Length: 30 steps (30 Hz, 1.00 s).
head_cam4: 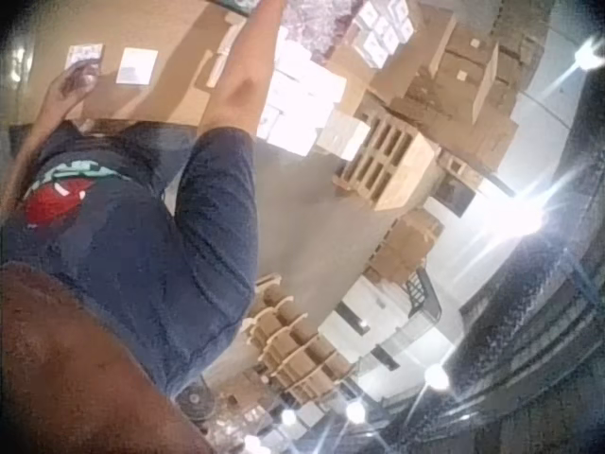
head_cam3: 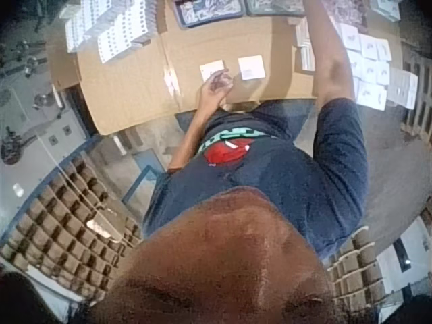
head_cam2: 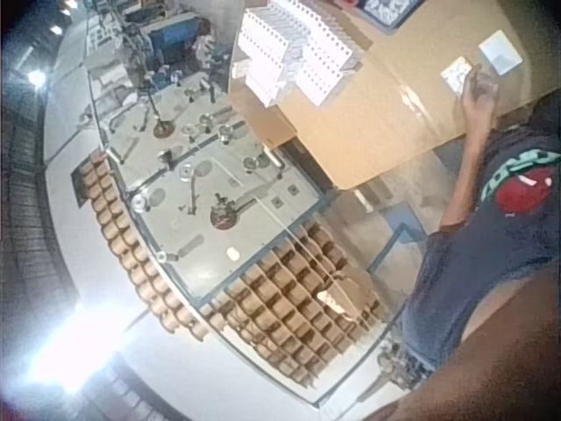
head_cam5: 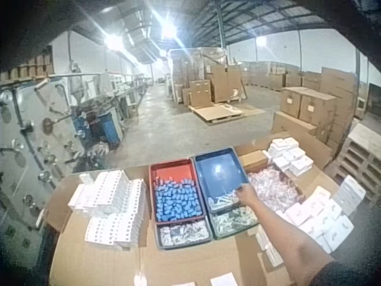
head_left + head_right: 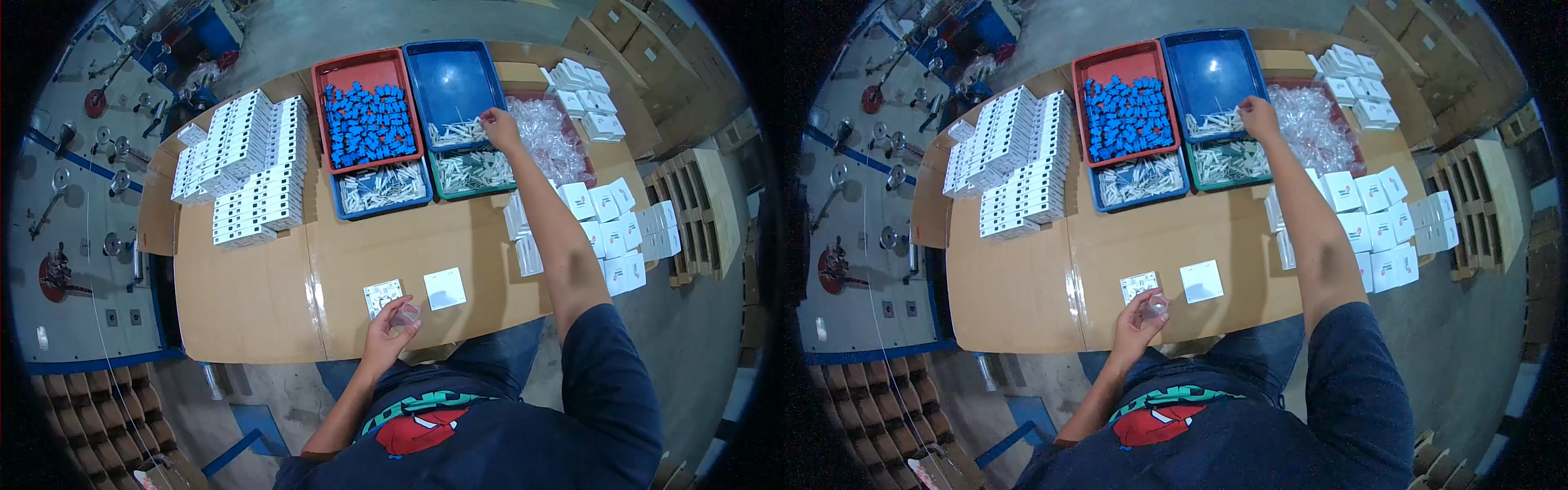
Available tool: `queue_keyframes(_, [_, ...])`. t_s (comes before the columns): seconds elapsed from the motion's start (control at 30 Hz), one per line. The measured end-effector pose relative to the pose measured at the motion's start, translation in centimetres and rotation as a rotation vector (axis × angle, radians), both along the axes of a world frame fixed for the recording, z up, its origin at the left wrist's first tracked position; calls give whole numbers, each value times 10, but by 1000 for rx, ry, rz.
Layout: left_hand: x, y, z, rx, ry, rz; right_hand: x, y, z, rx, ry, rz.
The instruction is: Assembling small white cardboard boxes and filling them with components including blue plastic caps and metal fittings in small plastic bags.
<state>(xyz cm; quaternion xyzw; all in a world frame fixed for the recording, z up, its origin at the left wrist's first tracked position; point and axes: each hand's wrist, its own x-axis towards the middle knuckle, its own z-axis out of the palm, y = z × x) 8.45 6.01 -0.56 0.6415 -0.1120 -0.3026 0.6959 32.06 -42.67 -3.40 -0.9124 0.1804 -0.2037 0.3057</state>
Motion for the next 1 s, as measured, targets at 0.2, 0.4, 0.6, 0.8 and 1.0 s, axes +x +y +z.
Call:
queue_keyframes(0.2, [3,-8,1,-47,29,25,-19,8,18,681,-59,-12])
queue_keyframes(0.4, [14,-17,3,-44,-10,56,-78,52,59,827,-131,98])
queue_keyframes(0.6, [30,-35,6,-84,-105,138,-166,137,116,877,-38,182])
queue_keyframes(0.8, [39,-37,25,-22,-251,171,-221,217,124,911,122,297])
queue_keyframes(1.0, [35,-33,28,50,-386,192,-235,258,111,761,215,374])
